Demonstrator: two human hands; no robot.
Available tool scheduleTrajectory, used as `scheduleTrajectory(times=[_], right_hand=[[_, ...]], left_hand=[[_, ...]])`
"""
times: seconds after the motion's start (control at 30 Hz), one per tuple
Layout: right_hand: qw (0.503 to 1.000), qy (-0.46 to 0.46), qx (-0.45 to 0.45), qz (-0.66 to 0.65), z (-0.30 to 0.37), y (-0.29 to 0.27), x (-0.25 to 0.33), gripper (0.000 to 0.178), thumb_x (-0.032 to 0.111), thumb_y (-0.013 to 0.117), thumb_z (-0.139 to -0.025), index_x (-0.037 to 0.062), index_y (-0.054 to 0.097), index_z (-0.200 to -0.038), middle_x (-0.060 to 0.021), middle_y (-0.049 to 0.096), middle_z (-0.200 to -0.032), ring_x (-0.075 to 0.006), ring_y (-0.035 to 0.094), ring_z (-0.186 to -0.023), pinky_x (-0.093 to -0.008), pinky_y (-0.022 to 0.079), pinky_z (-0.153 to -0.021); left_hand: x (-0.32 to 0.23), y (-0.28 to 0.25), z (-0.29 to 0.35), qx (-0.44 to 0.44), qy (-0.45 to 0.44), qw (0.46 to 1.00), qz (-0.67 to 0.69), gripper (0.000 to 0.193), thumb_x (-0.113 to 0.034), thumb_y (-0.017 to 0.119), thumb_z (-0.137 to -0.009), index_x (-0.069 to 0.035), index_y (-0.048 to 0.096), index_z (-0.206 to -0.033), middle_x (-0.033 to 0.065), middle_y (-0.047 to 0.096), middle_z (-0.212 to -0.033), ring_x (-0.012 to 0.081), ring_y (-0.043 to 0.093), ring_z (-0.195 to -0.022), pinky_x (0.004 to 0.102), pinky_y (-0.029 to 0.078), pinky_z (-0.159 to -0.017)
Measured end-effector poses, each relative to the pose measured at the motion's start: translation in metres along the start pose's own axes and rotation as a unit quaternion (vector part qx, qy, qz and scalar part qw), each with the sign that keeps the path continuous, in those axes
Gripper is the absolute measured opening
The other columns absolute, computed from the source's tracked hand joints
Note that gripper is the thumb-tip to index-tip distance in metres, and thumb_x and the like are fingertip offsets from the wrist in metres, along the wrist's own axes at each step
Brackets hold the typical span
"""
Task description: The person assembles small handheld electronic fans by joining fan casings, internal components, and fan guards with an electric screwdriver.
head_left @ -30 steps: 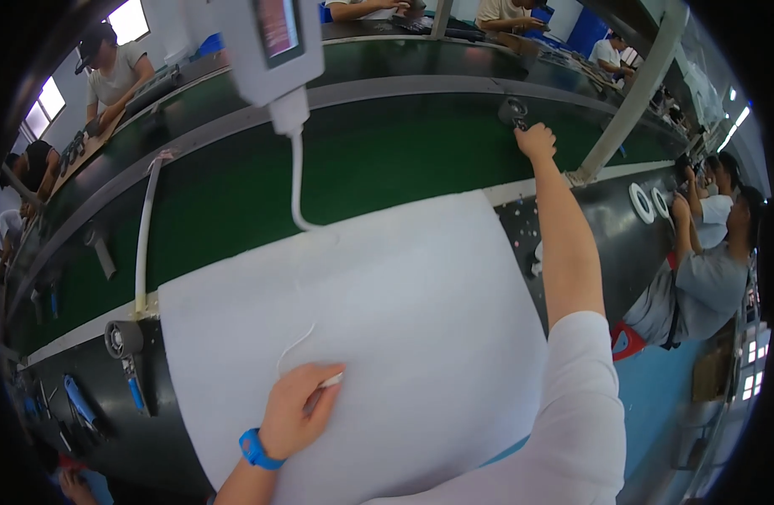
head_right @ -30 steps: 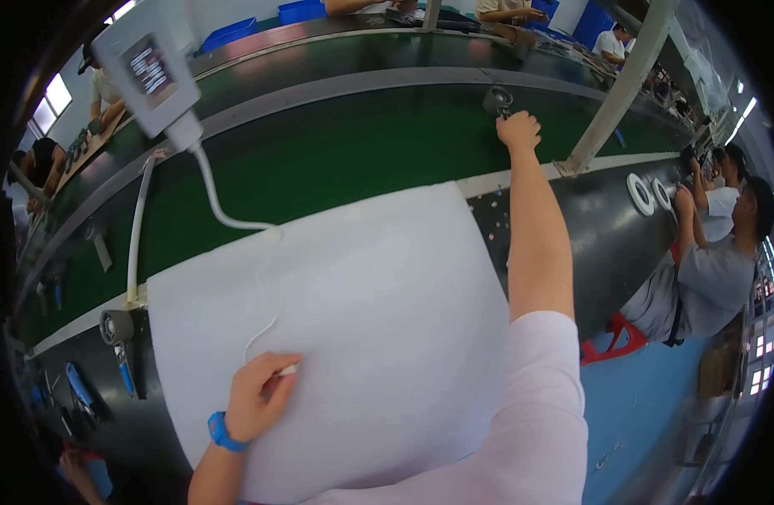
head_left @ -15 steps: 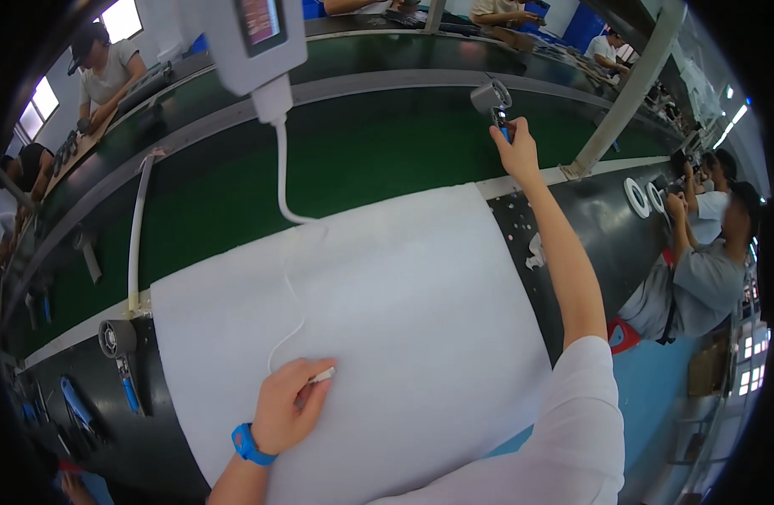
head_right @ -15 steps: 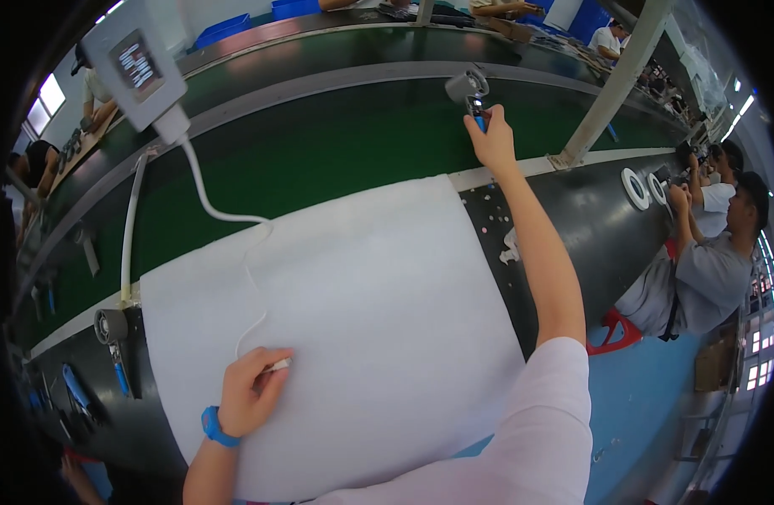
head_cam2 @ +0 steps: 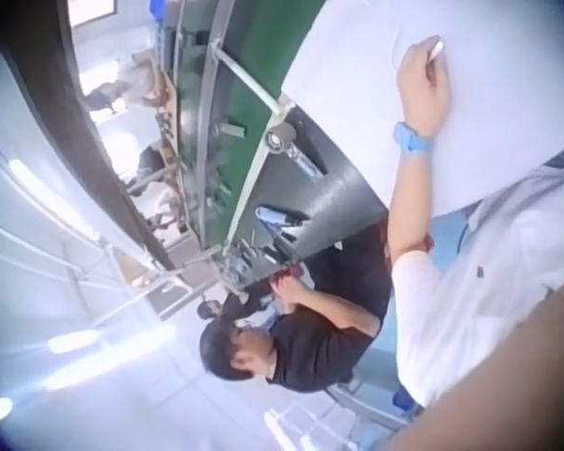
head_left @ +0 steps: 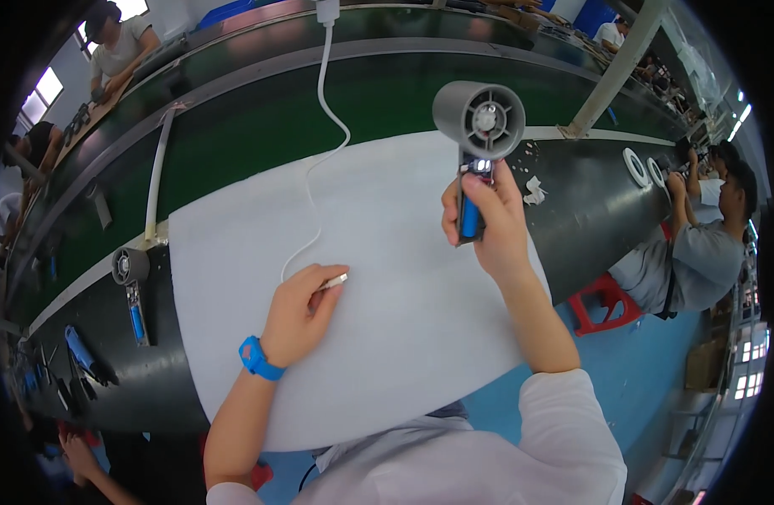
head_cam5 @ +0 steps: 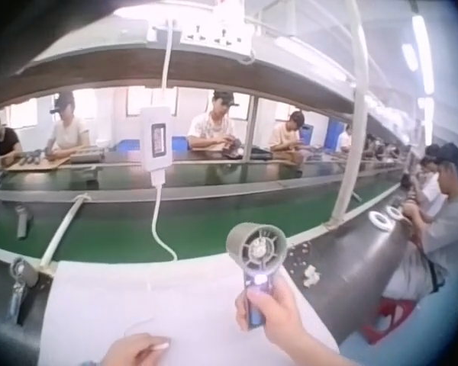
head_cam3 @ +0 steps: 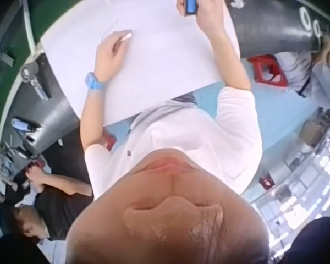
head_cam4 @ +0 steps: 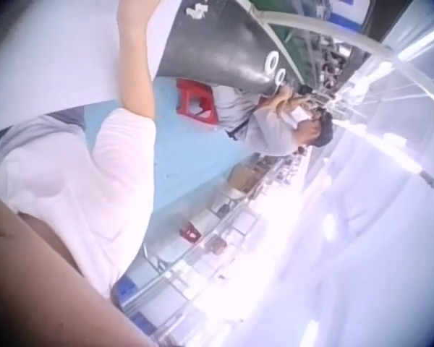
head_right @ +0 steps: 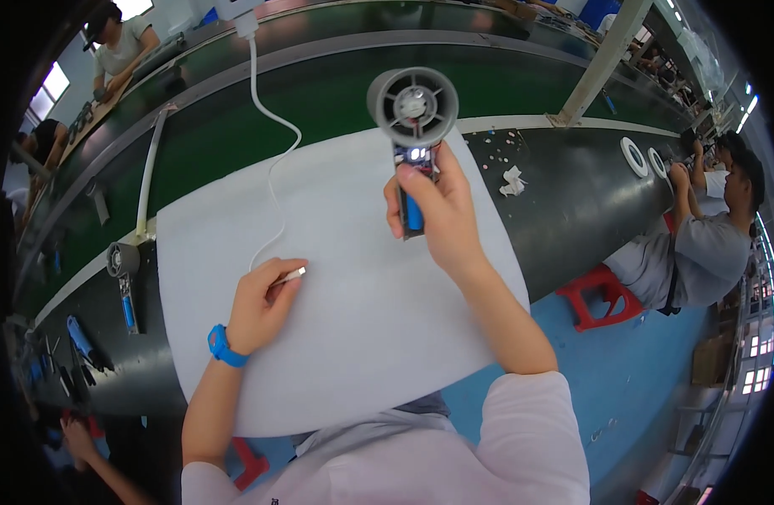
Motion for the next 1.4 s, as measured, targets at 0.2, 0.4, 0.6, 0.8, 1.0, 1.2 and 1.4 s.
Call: scheduleTrajectory(times=[0.2,0.4,0.6,0.8,1.0,1.2,1.4], right_hand=[[0.999,-0.034,0.002,0.032,0.027,0.029,-0.002,0.025,0.014,0.046,-0.093,-0.0007,0.045,-0.113,-0.01,0.056,-0.07,-0.0147,0.053,-0.051,-0.0254,0.042,-0.048],[1.0,-0.024,0.004,0.009,0.038,0.043,-0.011,0.024,0.013,0.046,-0.092,-0.0007,0.045,-0.111,-0.0106,0.057,-0.071,-0.0153,0.055,-0.054,-0.0262,0.044,-0.051],[0.999,-0.027,-0.021,-0.022,0.037,0.046,-0.018,0.032,0.011,0.051,-0.087,-0.0031,0.045,-0.116,-0.012,0.058,-0.081,-0.0182,0.058,-0.066,-0.0295,0.048,-0.064],[0.992,-0.019,0.052,-0.109,0.045,0.052,-0.008,0.042,0.017,0.05,-0.089,-0.0075,0.044,-0.122,-0.0126,0.057,-0.091,-0.0187,0.056,-0.072,-0.0296,0.046,-0.062],[0.868,-0.496,-0.012,-0.028,0.134,0.053,0.139,0.043,0.036,0.047,-0.086,0.0024,0.051,-0.111,-0.0053,0.048,-0.085,-0.0188,0.044,-0.07,-0.0303,0.038,-0.058],[0.887,-0.446,-0.098,-0.064,0.12,0.044,0.147,0.053,0.05,0.048,-0.08,0.001,0.054,-0.1,-0.0187,0.046,-0.083,-0.0179,0.038,-0.063,-0.0331,0.03,-0.052],[0.577,-0.534,-0.444,0.43,0.132,0.068,0.153,0.054,0.057,0.045,-0.083,0.0049,0.057,-0.087,-0.0119,0.056,-0.072,-0.0205,0.052,-0.06,-0.0281,0.039,-0.052]], left_hand=[[0.004,0.0,0.004,0.012,-0.014,1.0,-0.002,0.021,0.001,0.053,-0.087,0.0,0.062,-0.106,0.0071,0.058,-0.082,0.0111,0.049,-0.067,0.0213,0.041,-0.061],[0.003,0.0,0.006,-0.007,0.009,1.0,0.004,0.019,-0.003,0.054,-0.087,-0.001,0.061,-0.104,0.0086,0.056,-0.081,0.0159,0.043,-0.057,0.0266,0.039,-0.056],[0.005,-0.001,0.006,-0.01,-0.005,1.0,0.019,0.02,-0.002,0.055,-0.088,-0.001,0.062,-0.107,0.0073,0.06,-0.085,0.0111,0.05,-0.067,0.0223,0.043,-0.063],[0.012,-0.005,0.01,-0.013,0.003,1.0,0.008,0.019,-0.002,0.055,-0.087,-0.001,0.063,-0.104,0.0082,0.06,-0.085,0.0131,0.051,-0.066,0.0228,0.043,-0.062],[0.004,0.0,0.007,-0.008,0.057,0.998,0.006,0.02,-0.002,0.053,-0.088,-0.001,0.062,-0.106,0.0098,0.062,-0.089,0.0146,0.054,-0.069,0.0244,0.045,-0.063],[0.013,-0.007,0.012,-0.04,0.019,0.998,0.045,0.021,-0.001,0.056,-0.086,-0.002,0.061,-0.106,0.0104,0.062,-0.089,0.0149,0.054,-0.069,0.0245,0.046,-0.063],[0.011,-0.005,0.007,-0.038,-0.004,0.999,0.038,0.022,-0.002,0.057,-0.085,-0.002,0.061,-0.106,0.0077,0.059,-0.082,0.0132,0.048,-0.064,0.0239,0.042,-0.059]])
Point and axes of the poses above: each hand's wrist, its own z-axis away from the middle knuckle, its own y-axis out of the palm, x = y × z, the point moved 7 cm from there along -z, towards the middle knuckle
